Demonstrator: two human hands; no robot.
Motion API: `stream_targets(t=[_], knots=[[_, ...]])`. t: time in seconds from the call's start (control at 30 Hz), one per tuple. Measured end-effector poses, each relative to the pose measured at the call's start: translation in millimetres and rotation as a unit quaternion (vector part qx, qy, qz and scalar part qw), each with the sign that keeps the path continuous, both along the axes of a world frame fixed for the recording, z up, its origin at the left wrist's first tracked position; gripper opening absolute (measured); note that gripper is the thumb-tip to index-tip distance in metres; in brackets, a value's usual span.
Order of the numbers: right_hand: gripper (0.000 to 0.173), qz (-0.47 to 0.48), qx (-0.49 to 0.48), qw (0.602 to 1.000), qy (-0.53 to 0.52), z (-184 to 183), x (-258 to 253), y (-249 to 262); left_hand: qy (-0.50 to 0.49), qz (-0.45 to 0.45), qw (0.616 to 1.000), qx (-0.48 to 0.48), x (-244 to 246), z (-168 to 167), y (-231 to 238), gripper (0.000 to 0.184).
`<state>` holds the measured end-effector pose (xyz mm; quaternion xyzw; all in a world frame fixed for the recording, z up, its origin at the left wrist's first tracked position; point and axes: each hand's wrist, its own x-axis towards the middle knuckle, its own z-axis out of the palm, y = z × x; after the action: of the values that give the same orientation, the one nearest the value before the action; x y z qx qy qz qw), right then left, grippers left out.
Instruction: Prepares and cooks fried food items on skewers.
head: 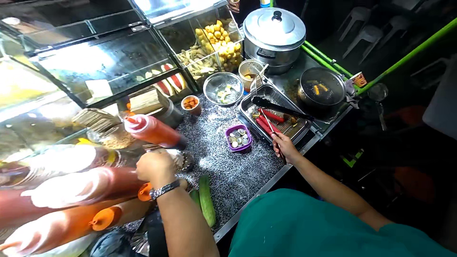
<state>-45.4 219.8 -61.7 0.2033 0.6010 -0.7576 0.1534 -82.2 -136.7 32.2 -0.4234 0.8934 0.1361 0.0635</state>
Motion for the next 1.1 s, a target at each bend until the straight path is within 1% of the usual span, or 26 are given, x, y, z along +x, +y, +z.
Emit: stream_targets(t=[0.1, 0.17, 0.27, 0.33, 0.37, 0.43, 0.5, 0.53, 0.57, 0.6, 0.63, 0.67, 0.7, 0.77, 0.8, 0.87, 0.9, 0.93, 1.0, 1.07, 1.1], knots=[[0.034, 0.013, -0.001, 1.0, 0.015, -3.1, -2.2, -9.9, 0.045, 0.021, 0.999, 0.007, 7.0, 10.5, 4.7, 0.042], [0.033, 0.007, -0.016, 1.0, 0.015, -7.0, -1.9, -15.9, 0.09, 0.001, 0.996, -0.01, 17.1, 22.8, 13.6, 0.041], [0.037, 0.004, -0.026, 1.0, 0.003, -13.6, 1.6, -20.8, 0.153, -0.088, 0.984, -0.011, 45.7, 48.6, 46.8, 0.039], [0.038, 0.02, -0.018, 1.0, 0.003, -19.7, 5.5, -22.3, 0.124, -0.179, 0.976, 0.007, 66.1, 50.8, 78.9, 0.038], [0.039, 0.031, -0.008, 0.999, 0.003, -22.3, 7.6, -22.5, 0.096, -0.223, 0.97, 0.014, 73.9, 40.6, 95.2, 0.037], [0.04, 0.052, 0.02, 0.998, 0.014, -28.2, 11.1, -21.9, 0.017, -0.284, 0.958, 0.026, 81.1, 4.7, 122.3, 0.035], [0.042, 0.067, 0.041, 0.997, 0.024, -31.9, 13.9, -20.8, -0.064, -0.306, 0.949, 0.038, 79.1, -38.4, 135.8, 0.038], [0.042, 0.07, 0.046, 0.996, 0.023, -32.1, 13.9, -20.0, -0.094, -0.31, 0.945, 0.038, 77.1, -55.8, 138.5, 0.04], [0.042, 0.071, 0.05, 0.996, 0.021, -31.8, 13.2, -19.1, -0.118, -0.312, 0.942, 0.033, 74.7, -66.4, 140.4, 0.042], [0.042, 0.072, 0.053, 0.996, 0.018, -31.3, 12.1, -17.8, -0.12, -0.318, 0.94, 0.032, 72.2, -68.6, 142.9, 0.046], [0.042, 0.074, 0.057, 0.995, 0.019, -31.8, 11.0, -16.1, -0.089, -0.333, 0.938, 0.028, 69.5, -64.0, 147.9, 0.05], [0.043, 0.08, 0.062, 0.995, 0.023, -32.8, 10.4, -13.7, -0.03, -0.359, 0.933, 0.023, 65.6, -56.7, 156.4, 0.051], [0.044, 0.092, 0.068, 0.993, 0.028, -34.2, 10.7, -11.0, 0.041, -0.392, 0.919, 0.021, 59.9, -50.3, 168.1, 0.049], [0.047, 0.122, 0.081, 0.989, 0.032, -33.7, 12.9, -7.3, 0.145, -0.474, 0.868, 0.039, 42.4, -39.1, 201.7, 0.041], [0.047, 0.124, 0.087, 0.988, 0.027, -30.5, 14.9, -7.6, 0.156, -0.515, 0.841, 0.057, 32.3, -33.0, 223.0, 0.039], [0.039, 0.108, 0.093, 0.99, 0.013, -20.1, 22.4, -7.7, 0.144, -0.599, 0.785, 0.067, 11.4, -32.6, 267.9, 0.042], [0.03, 0.097, 0.093, 0.991, -0.001, -16.5, 25.0, -7.0, 0.124, -0.63, 0.764, 0.057, 0.0, -39.9, 288.8, 0.045], [0.025, 0.095, 0.086, 0.991, -0.023, -14.8, 25.7, -5.2, 0.087, -0.65, 0.754, 0.048, -11.9, -49.7, 306.9, 0.047], [0.024, 0.107, 0.078, 0.988, -0.078, -10.6, 21.3, -0.2, 0.006, -0.659, 0.752, 0.036, -34.5, -70.4, 331.7, 0.047], [0.022, 0.114, 0.071, 0.985, -0.107, -11.0, 17.2, 6.0, -0.046, -0.661, 0.748, 0.025, -47.7, -83.7, 343.4, 0.039], [0.021, 0.118, 0.065, 0.985, -0.107, -12.4, 16.3, 10.1, -0.067, -0.663, 0.745, 0.023, -50.5, -84.1, 346.4, 0.034]])
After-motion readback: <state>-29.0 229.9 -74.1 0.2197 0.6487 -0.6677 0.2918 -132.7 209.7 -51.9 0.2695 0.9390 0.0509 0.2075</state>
